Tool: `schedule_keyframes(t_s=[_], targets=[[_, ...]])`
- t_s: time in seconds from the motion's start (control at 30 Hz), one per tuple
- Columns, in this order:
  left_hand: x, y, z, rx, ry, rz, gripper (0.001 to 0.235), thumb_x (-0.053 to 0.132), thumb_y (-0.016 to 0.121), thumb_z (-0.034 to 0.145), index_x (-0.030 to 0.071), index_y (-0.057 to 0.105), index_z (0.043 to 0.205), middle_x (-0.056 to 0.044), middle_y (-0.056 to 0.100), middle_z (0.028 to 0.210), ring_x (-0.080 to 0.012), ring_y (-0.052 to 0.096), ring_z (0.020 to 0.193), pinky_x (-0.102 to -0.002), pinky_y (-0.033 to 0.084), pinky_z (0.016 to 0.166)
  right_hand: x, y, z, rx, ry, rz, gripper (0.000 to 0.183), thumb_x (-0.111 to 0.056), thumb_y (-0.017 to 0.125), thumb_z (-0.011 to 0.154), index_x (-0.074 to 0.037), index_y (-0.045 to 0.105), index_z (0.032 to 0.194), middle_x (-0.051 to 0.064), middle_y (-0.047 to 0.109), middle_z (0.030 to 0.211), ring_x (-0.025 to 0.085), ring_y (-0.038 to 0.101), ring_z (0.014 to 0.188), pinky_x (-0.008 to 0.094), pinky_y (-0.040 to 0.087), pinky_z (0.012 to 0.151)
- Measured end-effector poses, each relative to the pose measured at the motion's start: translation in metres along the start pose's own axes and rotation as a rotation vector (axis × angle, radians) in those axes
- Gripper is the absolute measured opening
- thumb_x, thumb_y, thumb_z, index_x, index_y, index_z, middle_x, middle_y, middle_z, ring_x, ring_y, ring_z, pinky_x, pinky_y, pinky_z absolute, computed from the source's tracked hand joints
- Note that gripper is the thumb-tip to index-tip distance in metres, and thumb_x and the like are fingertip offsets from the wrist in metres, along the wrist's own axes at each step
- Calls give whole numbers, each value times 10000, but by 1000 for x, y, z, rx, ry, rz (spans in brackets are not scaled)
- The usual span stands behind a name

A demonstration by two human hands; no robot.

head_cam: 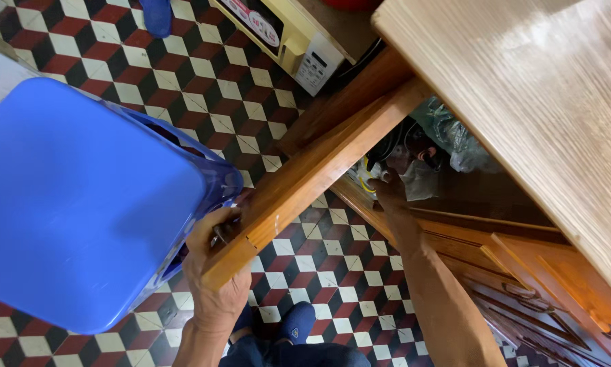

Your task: The person tests a power strip with a multimeter, then retrieves a power drill from a cabinet and uses it to rotate the shaft of a small motor placed on a green container. The person also plugs the drill into a wall socket and handles various tools and components on the workbench.

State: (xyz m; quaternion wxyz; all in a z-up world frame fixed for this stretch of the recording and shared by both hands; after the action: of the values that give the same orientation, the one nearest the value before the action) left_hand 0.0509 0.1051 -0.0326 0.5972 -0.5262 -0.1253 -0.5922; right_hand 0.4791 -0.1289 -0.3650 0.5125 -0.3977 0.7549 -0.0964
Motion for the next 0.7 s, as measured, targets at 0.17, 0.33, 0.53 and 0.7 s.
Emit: schedule_keyframes(t_s=[0.17,0.33,0.53,0.7], targets=[[-10,5,0,4,-54,-42,162,21,603,1015,-5,602,1175,-102,647,1144,-255,719,901,-341,578,761,-11,-10,31,8,-368,52,644,-118,808,779,-24,570,1369,122,648,1271,285,603,1156,408,487,965],[-10,4,2,7,-70,-66,231,116,643,988,-5,601,1180,-124,652,1117,-272,701,926,-353,566,787,21,-57,49,-4,11,997,602,-313,714,900,3,582,1395,177,646,1186,344,623,1043,462,534,902],[-14,8,-1,11,-117,-159,284,195,664,984,0,599,1180,-133,651,1109,-238,696,949,-329,567,801,-19,-91,73,-81,-161,1199,495,-309,674,890,-85,597,1325,158,672,1233,307,690,1056,435,649,822],[-19,10,-3,23,-166,-167,241,134,667,991,1,621,1187,-103,670,1092,-226,698,960,-328,560,838,-7,-92,95,41,92,709,337,-164,602,1004,-178,551,1337,130,610,1313,289,668,1130,442,646,846]])
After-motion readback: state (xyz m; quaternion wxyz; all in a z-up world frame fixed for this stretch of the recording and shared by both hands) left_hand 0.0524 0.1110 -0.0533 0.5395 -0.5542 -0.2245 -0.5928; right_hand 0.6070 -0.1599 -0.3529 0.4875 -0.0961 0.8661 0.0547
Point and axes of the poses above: each hand's wrist, its own z-axis towards the middle knuckle, its own y-axis out of the palm, x = y × z, the point moved 8 cm from there along z, towards the middle knuckle
